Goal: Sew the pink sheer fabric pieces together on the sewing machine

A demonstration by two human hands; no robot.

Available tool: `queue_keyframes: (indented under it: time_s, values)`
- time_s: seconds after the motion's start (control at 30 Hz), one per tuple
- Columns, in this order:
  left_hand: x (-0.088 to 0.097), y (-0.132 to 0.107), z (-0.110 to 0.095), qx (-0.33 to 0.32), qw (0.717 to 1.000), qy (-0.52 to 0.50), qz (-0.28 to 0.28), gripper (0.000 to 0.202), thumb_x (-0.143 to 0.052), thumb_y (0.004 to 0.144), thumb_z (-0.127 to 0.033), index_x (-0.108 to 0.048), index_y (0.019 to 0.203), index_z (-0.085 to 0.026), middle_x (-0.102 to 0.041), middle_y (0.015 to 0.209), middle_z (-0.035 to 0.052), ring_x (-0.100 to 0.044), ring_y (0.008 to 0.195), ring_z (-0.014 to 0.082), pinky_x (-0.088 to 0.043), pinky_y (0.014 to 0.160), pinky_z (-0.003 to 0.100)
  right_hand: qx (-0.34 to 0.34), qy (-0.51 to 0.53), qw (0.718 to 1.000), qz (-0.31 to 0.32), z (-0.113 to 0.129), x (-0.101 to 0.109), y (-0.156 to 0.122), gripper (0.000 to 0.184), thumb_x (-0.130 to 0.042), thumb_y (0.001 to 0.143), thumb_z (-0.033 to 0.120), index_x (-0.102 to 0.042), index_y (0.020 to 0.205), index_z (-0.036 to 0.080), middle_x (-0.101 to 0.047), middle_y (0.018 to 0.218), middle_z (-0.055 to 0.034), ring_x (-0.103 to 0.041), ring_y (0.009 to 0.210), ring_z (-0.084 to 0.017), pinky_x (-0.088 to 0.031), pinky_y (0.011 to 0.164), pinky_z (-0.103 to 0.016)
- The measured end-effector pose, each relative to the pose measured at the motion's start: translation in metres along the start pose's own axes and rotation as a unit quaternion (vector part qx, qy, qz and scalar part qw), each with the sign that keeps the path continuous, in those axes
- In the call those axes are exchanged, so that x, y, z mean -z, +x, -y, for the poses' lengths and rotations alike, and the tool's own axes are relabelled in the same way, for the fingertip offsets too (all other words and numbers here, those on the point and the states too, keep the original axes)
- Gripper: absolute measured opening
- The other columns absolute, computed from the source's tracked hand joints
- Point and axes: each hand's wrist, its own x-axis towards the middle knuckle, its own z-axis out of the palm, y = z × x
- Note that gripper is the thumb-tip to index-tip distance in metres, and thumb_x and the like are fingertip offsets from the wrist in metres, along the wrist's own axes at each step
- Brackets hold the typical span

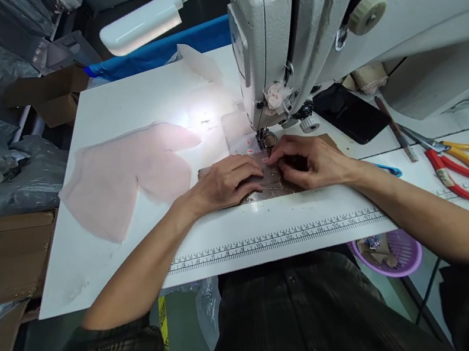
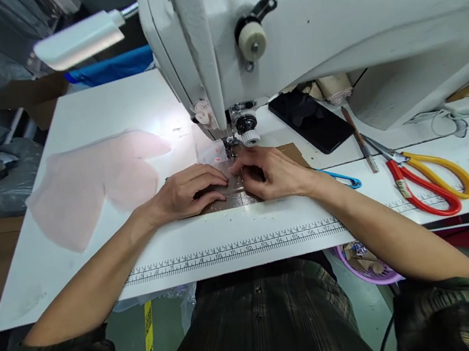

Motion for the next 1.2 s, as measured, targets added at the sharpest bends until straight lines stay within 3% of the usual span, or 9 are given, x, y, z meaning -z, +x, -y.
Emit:
queue_keyframes:
  time_s: [0.27,0.43,0.6,0.73,1.0,1.2]
  values:
    - [-0.006,0.002,0.001,0.035,0.999,-0.02,-0.037,0.015,-0.058,0.097,-0.019,-0.07,0.088,-0.016,-0.073,0.092,0.0078,-0.07,0.088,0.0153,-0.061,0.08,0.03,0.037,-0.014,0.999,0.036,-0.001,-0.005,-0.001,0.031,-0.06,0.079,0.022,-0.068,0.109,0.02,-0.068,0.106,-0.0088,-0.064,0.1,-0.024,-0.053,0.09,-0.04]
    - [-0.001,0.003,-0.002,0.064,0.997,-0.029,-0.022,0.017,-0.055,0.098,-0.019,-0.069,0.089,-0.016,-0.072,0.094,0.0079,-0.069,0.091,0.0167,-0.06,0.082,0.032,0.03,-0.019,0.999,0.029,0.001,-0.008,-0.002,0.025,-0.062,0.087,0.035,-0.067,0.106,0.019,-0.068,0.104,-0.0093,-0.063,0.099,-0.023,-0.053,0.086,-0.039]
    - [0.001,-0.001,0.006,0.029,0.997,-0.07,-0.01,0.012,-0.067,0.092,-0.025,-0.069,0.097,-0.014,-0.07,0.107,0.0123,-0.069,0.101,0.0188,-0.06,0.088,0.034,0.029,-0.028,0.999,0.035,-0.001,-0.01,-0.002,0.019,-0.058,0.091,0.031,-0.067,0.104,0.02,-0.067,0.106,-0.0087,-0.062,0.099,-0.021,-0.052,0.084,-0.037]
    - [-0.003,-0.002,0.006,0.042,0.997,-0.054,-0.025,0.012,-0.06,0.096,-0.02,-0.07,0.09,-0.015,-0.07,0.102,0.0098,-0.069,0.096,0.0163,-0.059,0.087,0.031,0.032,-0.028,0.998,0.039,0.0,-0.009,-0.001,0.02,-0.054,0.09,0.022,-0.068,0.103,0.021,-0.066,0.105,-0.0083,-0.062,0.096,-0.021,-0.052,0.085,-0.037]
    - [-0.005,0.002,-0.002,0.078,0.996,-0.016,-0.028,0.02,-0.051,0.099,-0.017,-0.068,0.089,-0.014,-0.07,0.102,0.0098,-0.068,0.093,0.0162,-0.058,0.082,0.031,0.029,-0.021,0.999,0.038,0.005,-0.007,-0.001,0.023,-0.059,0.092,0.04,-0.07,0.1,0.021,-0.066,0.105,-0.0084,-0.063,0.097,-0.021,-0.053,0.084,-0.037]
    - [-0.003,0.0,-0.001,0.095,0.995,-0.027,-0.028,0.019,-0.053,0.099,-0.018,-0.068,0.088,-0.013,-0.07,0.103,0.0099,-0.068,0.093,0.0167,-0.058,0.083,0.031,0.027,-0.03,0.999,0.014,0.003,-0.011,0.0,0.019,-0.056,0.093,0.031,-0.071,0.095,0.02,-0.068,0.103,-0.0088,-0.065,0.095,-0.02,-0.053,0.082,-0.035]
